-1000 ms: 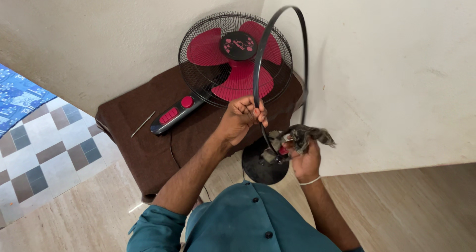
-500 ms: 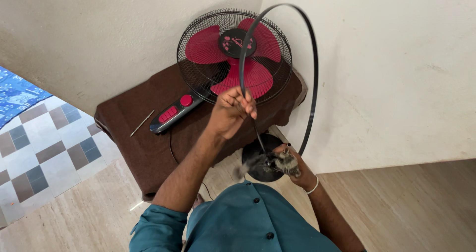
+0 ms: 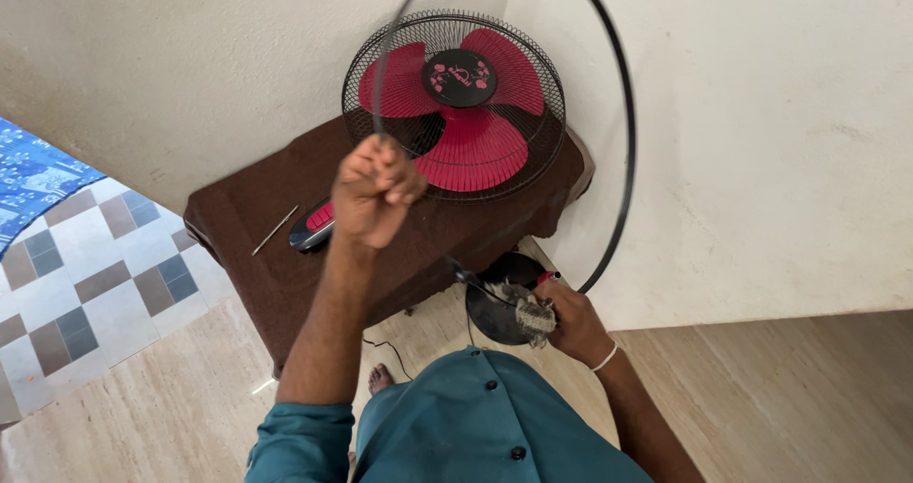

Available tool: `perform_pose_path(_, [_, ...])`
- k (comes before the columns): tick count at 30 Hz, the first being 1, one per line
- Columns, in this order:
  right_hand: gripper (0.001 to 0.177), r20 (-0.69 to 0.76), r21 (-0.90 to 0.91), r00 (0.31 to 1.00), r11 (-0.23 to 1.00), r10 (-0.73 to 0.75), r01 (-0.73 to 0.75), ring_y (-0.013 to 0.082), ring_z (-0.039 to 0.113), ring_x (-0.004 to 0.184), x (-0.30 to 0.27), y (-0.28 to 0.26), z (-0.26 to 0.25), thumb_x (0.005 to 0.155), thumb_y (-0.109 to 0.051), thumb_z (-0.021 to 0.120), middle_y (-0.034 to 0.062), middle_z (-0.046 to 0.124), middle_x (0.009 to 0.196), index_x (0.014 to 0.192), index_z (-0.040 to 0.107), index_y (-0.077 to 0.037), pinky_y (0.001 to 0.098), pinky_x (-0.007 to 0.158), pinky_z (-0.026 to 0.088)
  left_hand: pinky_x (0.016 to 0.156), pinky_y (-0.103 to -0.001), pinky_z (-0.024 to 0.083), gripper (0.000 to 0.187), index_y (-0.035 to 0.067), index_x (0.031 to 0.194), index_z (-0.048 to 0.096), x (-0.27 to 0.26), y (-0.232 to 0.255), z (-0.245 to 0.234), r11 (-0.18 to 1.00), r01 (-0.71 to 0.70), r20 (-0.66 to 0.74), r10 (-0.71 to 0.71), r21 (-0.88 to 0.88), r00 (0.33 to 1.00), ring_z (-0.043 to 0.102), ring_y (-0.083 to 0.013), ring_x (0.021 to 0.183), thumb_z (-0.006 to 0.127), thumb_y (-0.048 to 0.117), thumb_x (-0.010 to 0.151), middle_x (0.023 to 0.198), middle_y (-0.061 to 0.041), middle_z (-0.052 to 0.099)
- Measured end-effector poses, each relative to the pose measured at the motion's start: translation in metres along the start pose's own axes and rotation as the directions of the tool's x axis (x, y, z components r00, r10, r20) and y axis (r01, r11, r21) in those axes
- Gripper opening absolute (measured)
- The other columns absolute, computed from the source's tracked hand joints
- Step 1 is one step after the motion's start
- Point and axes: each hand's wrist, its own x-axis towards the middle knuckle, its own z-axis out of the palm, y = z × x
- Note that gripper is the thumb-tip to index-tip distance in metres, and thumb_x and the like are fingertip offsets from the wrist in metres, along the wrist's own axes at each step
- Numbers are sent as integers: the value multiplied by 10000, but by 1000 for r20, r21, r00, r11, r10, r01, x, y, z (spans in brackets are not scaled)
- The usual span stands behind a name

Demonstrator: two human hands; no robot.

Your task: The person removes the front grill of a standing electric fan, then uses a screwdriver to detach the control panel and a rubber belt from the fan head. They wipe the fan blades and grill with a cloth. The fan remains partially disassembled on a brown-covered table.

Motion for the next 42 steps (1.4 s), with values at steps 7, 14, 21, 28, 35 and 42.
perform_pose_path(7, [394,-62,-336,962,913,-266,231,267,643,868,38,-28,6,691,137,649,88,676,982,1034,672,-55,390,753,486,568,-277,336,377,103,904,549,-46,57,-47,983,-175,-280,152,-57,948,364,-87,524,453,334,1185,632,50,430])
perform_pose_path(14, [263,99,-449,892,780,-442,436,213,586,762,77,-50,42,822,-61,672,84,682,963,1076,719,-108,357,668,429,501,-256,329,406,112,853,545,-101,85,-94,933,-124,-620,319,337,717,362,-86,507,545,452,1075,624,39,408])
perform_pose_path(21, [210,226,-342,771,693,-595,635,195,580,791,103,-73,91,895,-99,667,65,676,980,1101,700,-117,356,722,450,466,-230,284,310,123,830,553,-177,114,-150,798,27,-725,532,602,438,354,-68,505,652,318,1050,625,52,398])
perform_pose_path(28, [236,321,-211,679,649,-660,731,207,622,884,129,-85,149,888,-93,665,46,672,1003,1118,685,-141,452,943,479,407,-241,241,297,116,835,557,-270,140,-194,793,42,-786,593,608,177,302,-55,450,577,302,1066,584,63,369])
perform_pose_path(35, [317,411,-71,672,713,-616,698,208,650,956,138,-63,217,833,12,652,18,702,1034,1096,712,-155,465,987,472,394,-233,268,307,89,839,558,-333,137,-230,789,227,-801,596,571,-56,344,-40,447,575,296,1065,605,62,425])
perform_pose_path(42, [331,424,-89,753,804,-504,588,224,649,1089,142,-20,256,816,24,647,30,717,1098,1092,735,-134,517,1112,411,356,-262,284,321,45,867,576,-342,109,-259,790,331,-801,582,516,-141,367,-69,409,544,290,1071,597,27,456])
